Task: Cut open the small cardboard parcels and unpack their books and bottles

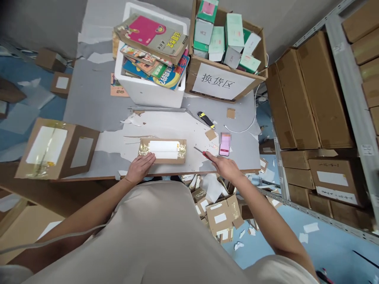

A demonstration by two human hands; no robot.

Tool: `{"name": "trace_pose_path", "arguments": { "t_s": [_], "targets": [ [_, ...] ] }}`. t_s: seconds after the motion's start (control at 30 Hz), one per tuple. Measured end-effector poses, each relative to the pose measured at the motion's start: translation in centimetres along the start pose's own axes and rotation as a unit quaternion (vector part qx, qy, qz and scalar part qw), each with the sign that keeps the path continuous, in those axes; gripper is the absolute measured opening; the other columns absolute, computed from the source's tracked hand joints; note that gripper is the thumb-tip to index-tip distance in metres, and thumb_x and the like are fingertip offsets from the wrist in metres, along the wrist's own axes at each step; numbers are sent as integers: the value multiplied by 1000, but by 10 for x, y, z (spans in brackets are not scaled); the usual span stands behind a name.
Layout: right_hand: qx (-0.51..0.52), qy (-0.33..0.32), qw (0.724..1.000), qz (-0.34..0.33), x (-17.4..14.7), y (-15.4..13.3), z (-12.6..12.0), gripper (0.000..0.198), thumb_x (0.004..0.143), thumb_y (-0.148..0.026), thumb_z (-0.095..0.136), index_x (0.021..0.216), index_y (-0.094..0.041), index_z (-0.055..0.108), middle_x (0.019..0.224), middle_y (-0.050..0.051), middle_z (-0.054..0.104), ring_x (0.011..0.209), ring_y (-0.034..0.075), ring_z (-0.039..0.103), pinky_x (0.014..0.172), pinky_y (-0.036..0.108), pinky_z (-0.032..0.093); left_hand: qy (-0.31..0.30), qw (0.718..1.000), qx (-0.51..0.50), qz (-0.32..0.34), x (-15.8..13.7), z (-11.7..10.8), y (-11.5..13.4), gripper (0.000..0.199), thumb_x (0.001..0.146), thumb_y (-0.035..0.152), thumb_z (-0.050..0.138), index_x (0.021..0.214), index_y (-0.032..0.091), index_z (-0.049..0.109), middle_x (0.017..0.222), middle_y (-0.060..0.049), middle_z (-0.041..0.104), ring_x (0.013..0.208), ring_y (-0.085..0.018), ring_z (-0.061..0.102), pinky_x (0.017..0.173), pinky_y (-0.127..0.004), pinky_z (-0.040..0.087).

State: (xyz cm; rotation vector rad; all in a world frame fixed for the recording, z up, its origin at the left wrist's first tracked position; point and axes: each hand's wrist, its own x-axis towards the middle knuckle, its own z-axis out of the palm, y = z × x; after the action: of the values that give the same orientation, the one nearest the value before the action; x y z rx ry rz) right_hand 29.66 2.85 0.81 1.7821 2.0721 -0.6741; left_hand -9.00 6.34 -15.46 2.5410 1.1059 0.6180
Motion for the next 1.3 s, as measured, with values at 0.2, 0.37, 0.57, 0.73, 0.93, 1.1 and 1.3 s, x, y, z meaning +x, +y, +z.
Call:
{"name": "trace_pose_path", "arguments": {
  "t_s": [0.2,0.37,0.57,0.73,0.93,1.1,1.3],
  "targets": [
    [505,39,856,101,21,-15,67,64,91,-37,46,151,-27,26,100,6,66,46,8,55,43,23,48,-68,995,47,-61,35,-28,11,78,76,58,61,140,16,43,146,-22,42,139,-38,33,108,-54,24],
    [628,33,773,84,41,-34,91,68,88,-38,50,150,-27,27,94,2,63,45,5,53,40,21,46,-133,988,56,-52,73,-30,-2,116,59,70,67,148,10,24,154,-27,24,143,-44,17,112,-58,10],
    [657,18,752,50,39,-29,96,68,87,-39,54,149,-27,29,89,0,61,46,5,52,40,20,45,-154,983,58,-79,79,-26,-4,115,56,69,68,147,12,27,145,-26,39,135,-45,31,111,-63,8],
    [650,-1,759,36,49,-30,90,68,88,-40,54,150,-27,28,83,-2,61,43,5,49,39,21,45,-151,985,48,-72,74,-26,-2,113,56,67,68,146,13,27,143,-23,41,133,-43,33,112,-62,10],
    [533,-18,846,19,77,-21,64,61,91,-33,51,149,-31,31,66,-7,54,40,4,48,41,17,44,-113,986,34,-116,77,-24,-3,105,57,60,68,144,14,31,140,-22,43,131,-42,35,112,-60,14],
    [449,-65,891,-14,82,-2,47,59,90,-28,52,147,-31,36,60,-8,53,37,4,44,41,18,44,-136,986,18,-97,86,-24,-9,104,56,57,70,144,17,32,141,-19,43,131,-42,34,112,-59,14],
    [445,-84,891,-20,67,-3,48,60,91,-29,50,149,-28,34,60,-7,55,38,6,46,41,19,44,-133,985,17,-111,88,-24,-9,106,54,58,71,143,16,33,138,-20,43,131,-41,33,110,-54,22]
  ]
}}
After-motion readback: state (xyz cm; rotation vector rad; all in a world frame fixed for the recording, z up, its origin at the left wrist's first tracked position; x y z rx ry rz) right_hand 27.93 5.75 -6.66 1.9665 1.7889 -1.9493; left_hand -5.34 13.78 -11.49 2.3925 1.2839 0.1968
